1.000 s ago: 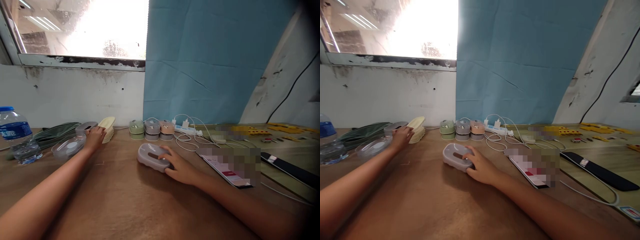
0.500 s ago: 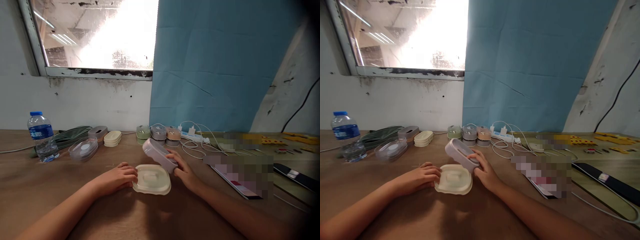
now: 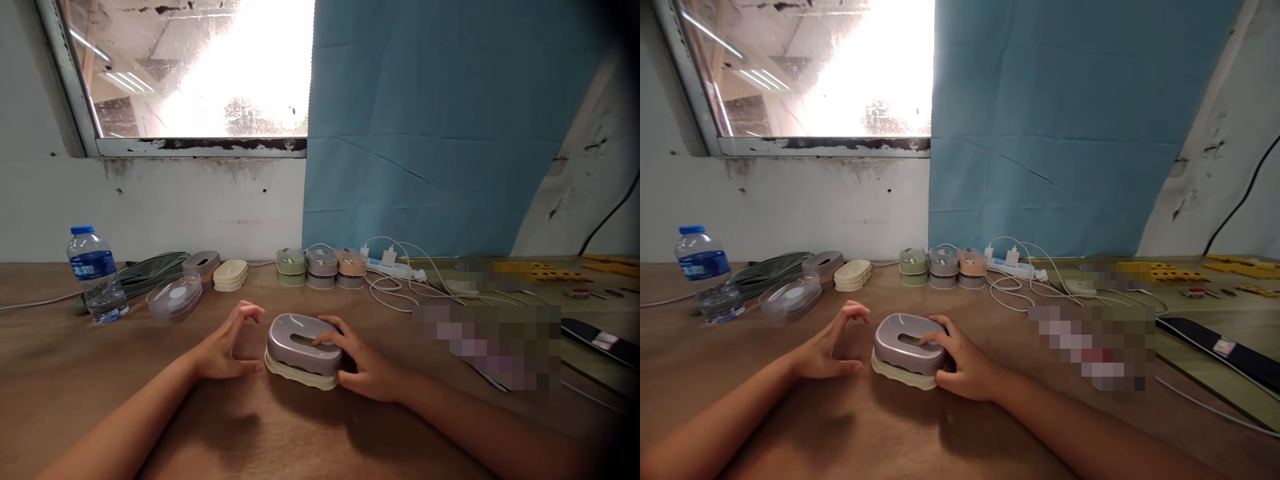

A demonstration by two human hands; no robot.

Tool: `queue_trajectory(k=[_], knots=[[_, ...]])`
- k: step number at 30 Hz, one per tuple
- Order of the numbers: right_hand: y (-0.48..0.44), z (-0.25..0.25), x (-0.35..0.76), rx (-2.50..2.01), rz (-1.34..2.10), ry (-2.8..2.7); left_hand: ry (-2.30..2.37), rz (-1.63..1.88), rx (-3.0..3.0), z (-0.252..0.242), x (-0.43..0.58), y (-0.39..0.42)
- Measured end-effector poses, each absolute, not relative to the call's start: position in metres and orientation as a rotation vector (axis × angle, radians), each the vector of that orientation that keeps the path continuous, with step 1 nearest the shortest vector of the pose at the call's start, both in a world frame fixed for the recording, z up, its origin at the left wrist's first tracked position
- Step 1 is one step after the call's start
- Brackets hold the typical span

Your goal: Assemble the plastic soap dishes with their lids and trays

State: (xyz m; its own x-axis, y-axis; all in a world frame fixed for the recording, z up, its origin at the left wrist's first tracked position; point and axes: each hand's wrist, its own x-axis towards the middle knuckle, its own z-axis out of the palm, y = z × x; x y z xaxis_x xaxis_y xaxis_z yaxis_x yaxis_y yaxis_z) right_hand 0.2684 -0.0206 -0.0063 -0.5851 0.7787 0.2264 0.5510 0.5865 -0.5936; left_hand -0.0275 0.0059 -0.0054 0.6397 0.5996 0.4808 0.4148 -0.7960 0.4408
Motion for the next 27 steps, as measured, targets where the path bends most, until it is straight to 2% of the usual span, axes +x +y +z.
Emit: queue_trajectory(k=[4, 16, 23, 25, 27], knots=[[-0.025, -0.004, 0.267, -1.041, 0.585, -2.448, 0.788, 0.631, 2.621, -0.004, -0.02, 0.004], [-0.026, 0.002, 0.271, -0.966, 0.428, -2.662, 0.784, 0.617, 2.689, 0.002, -0.021, 0.005], [-0.027, 0.005, 0.272, -0.982, 0.446, -2.74, 0.772, 0.546, 2.795, 0.006, -0.019, 0.0], [-0.028, 0.005, 0.272, -1.007, 0.428, -2.738, 0.854, 0.622, 2.887, 0.007, -0.025, 0.006], [-0.027, 0.005, 0.273, -1.023, 0.43, -2.732, 1.146, 0.824, 2.959, 0.008, -0.038, 0.016]])
